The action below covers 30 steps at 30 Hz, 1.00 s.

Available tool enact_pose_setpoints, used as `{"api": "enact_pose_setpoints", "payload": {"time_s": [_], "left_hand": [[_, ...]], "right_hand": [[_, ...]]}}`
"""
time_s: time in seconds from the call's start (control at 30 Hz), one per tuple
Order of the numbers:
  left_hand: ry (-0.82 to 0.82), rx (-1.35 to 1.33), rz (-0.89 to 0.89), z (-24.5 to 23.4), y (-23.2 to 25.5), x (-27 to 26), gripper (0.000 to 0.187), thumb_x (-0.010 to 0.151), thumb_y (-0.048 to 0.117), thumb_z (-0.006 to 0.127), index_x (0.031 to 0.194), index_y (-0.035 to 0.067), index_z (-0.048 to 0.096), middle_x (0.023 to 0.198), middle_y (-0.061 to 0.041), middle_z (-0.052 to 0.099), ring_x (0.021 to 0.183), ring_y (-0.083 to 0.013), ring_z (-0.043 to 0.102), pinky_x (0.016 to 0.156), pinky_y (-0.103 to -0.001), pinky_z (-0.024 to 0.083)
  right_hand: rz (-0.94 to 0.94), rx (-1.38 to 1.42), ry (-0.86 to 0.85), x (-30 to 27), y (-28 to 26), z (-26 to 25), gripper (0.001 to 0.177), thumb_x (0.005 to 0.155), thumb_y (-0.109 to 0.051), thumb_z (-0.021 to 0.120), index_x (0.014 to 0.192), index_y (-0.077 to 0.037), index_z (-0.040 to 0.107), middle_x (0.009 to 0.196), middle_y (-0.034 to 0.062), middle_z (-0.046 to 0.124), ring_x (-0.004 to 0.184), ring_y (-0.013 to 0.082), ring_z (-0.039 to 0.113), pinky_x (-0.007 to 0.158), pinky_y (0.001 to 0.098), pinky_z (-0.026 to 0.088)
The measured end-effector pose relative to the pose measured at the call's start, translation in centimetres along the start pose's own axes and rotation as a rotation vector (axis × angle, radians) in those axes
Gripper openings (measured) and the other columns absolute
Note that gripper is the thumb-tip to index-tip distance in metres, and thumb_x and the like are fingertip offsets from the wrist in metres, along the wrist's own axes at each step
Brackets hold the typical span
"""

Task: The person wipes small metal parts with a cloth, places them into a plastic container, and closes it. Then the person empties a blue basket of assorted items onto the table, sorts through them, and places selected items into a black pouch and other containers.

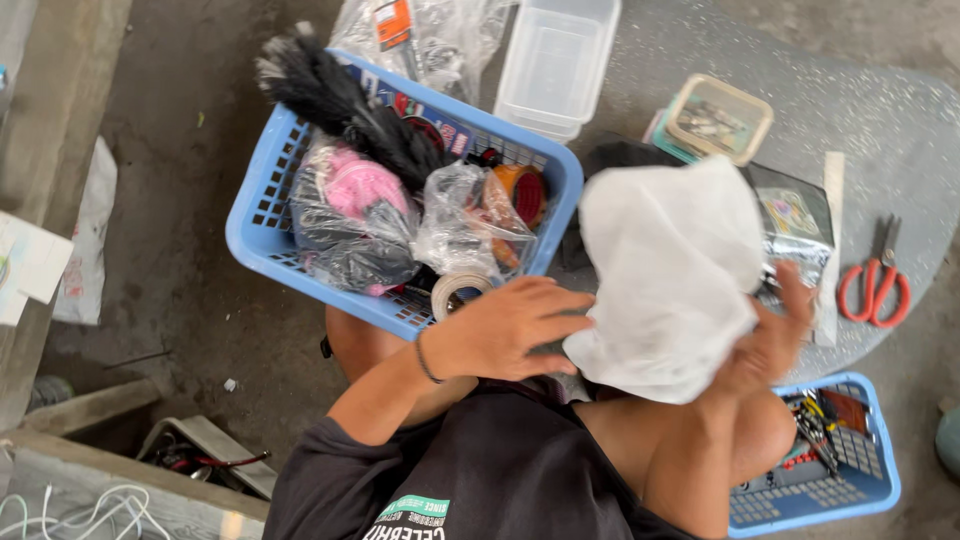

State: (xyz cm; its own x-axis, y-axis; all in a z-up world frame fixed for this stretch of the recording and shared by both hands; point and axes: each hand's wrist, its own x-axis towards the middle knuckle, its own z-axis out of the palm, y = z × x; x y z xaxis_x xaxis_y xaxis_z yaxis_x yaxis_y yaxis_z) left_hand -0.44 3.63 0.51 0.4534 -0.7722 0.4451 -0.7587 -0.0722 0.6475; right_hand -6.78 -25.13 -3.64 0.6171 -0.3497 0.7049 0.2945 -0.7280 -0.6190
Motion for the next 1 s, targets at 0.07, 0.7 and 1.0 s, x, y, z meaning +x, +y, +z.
{"api": "enact_pose_setpoints", "payload": {"time_s": [0.07, 0.7, 1.0], "left_hand": [[0.081, 0.103, -0.097, -3.0, -0.7, -2.7, 0.048, 0.092, 0.034, 0.078, 0.13, 0.008, 0.065, 0.14, -0.011, 0.062, 0.123, -0.034, 0.062, 0.106, -0.045, 0.05], [0.092, 0.61, -0.858, -10.2, -7.4, -14.0, 0.081, 0.055, 0.028, 0.095, 0.13, 0.019, 0.066, 0.16, -0.016, 0.034, 0.148, -0.0444, 0.024, 0.119, -0.059, 0.022], [0.28, 0.57, -0.582, -10.2, -6.5, -15.9, 0.01, 0.088, 0.011, 0.081, 0.096, 0.008, 0.076, 0.103, -0.001, 0.074, 0.104, -0.0253, 0.066, 0.101, -0.042, 0.049]], "right_hand": [[0.012, 0.026, 0.089, -0.1, 0.5, -0.9, 0.026, 0.103, -0.009, 0.084, 0.108, 0.008, 0.066, 0.132, 0.0214, 0.066, 0.127, 0.0332, 0.065, 0.113, 0.043, 0.049], [0.158, 0.078, -0.345, 0.4, -2.2, 0.2, 0.022, 0.1, 0.015, 0.057, 0.116, 0.006, 0.069, 0.124, 0.0197, 0.071, 0.117, 0.0253, 0.069, 0.103, 0.0311, 0.053], [0.152, 0.091, -0.343, 0.2, -2.8, 0.5, 0.019, 0.101, 0.013, 0.063, 0.114, 0.001, 0.071, 0.125, 0.0155, 0.071, 0.118, 0.0231, 0.068, 0.104, 0.0306, 0.053]]}}
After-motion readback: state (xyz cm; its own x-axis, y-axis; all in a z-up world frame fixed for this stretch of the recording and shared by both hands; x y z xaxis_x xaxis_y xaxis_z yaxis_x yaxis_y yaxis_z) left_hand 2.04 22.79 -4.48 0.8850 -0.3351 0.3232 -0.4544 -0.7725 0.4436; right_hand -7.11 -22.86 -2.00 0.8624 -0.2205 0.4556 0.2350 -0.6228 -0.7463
